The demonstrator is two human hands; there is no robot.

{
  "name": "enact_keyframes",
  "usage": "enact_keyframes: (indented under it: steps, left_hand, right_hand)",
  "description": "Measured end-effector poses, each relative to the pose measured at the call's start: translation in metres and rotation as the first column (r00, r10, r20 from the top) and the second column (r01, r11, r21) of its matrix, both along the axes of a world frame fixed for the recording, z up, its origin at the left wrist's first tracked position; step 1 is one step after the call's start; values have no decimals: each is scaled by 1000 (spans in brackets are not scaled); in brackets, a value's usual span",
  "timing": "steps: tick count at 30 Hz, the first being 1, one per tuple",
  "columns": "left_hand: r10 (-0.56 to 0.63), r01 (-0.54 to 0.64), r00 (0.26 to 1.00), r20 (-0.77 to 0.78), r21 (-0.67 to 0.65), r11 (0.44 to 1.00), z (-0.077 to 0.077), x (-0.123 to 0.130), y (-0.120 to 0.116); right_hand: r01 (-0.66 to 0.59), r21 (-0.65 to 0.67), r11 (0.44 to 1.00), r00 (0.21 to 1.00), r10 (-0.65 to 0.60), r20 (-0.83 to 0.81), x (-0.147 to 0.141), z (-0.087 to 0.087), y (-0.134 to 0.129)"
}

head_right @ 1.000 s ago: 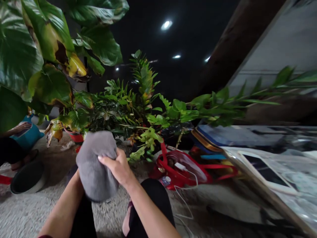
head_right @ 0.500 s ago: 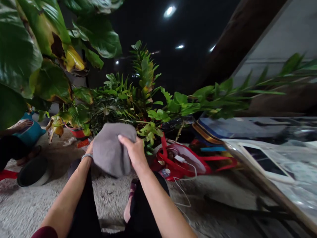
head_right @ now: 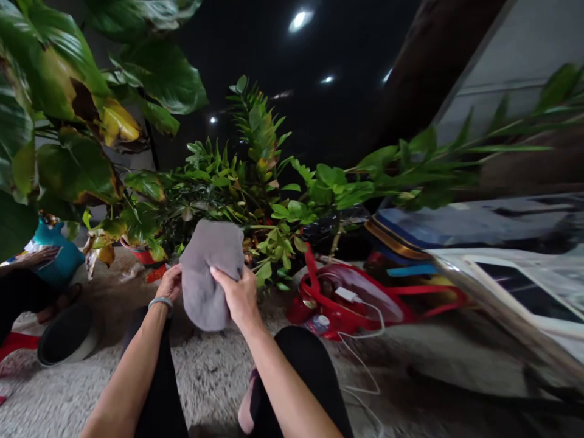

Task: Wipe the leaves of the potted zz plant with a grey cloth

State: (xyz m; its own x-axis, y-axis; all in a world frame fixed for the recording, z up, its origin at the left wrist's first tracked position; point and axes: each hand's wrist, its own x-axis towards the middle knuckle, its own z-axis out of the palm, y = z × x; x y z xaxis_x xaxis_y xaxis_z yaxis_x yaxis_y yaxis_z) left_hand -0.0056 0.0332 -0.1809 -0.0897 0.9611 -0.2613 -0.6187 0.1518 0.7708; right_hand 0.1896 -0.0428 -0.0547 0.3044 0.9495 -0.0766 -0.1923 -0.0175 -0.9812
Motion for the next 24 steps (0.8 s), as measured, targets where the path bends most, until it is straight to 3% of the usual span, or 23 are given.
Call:
enact_keyframes:
  steps: [2, 4, 8, 13, 19, 22, 24]
  left_hand:
    - [-11, 12, 1000, -15, 5, 1000, 0, 5, -1]
    - [-36, 35, 999, -24, -13, 999, 0, 9, -2]
    - [-65, 59, 996, -66, -92, 994, 2, 11, -2]
    - [-83, 59, 983, -163, -147, 987, 2, 12, -2]
    - [-189, 82, 925, -330, -313, 946, -21, 25, -10]
    - [-284, 152, 902, -325, -377, 913, -35, 36, -19]
    - [-352, 223, 893, -280, -404, 887, -42, 47, -24]
  right_hand:
    - [-51, -66, 997, 993, 44, -108, -6, -2, 17]
    - [-199, -171, 965, 970, 170, -172, -14, -14, 13]
    - [-376, -227, 898, 925, 349, -149, -10, -33, -36]
    - [-485, -156, 860, 874, 483, -58, 29, -24, -68]
    - [-268, -221, 938, 961, 242, -136, 66, -19, -96]
    - [-154, -231, 961, 974, 107, -202, 111, -9, -102]
    - [23, -209, 978, 974, -69, -214, 143, -2, -87]
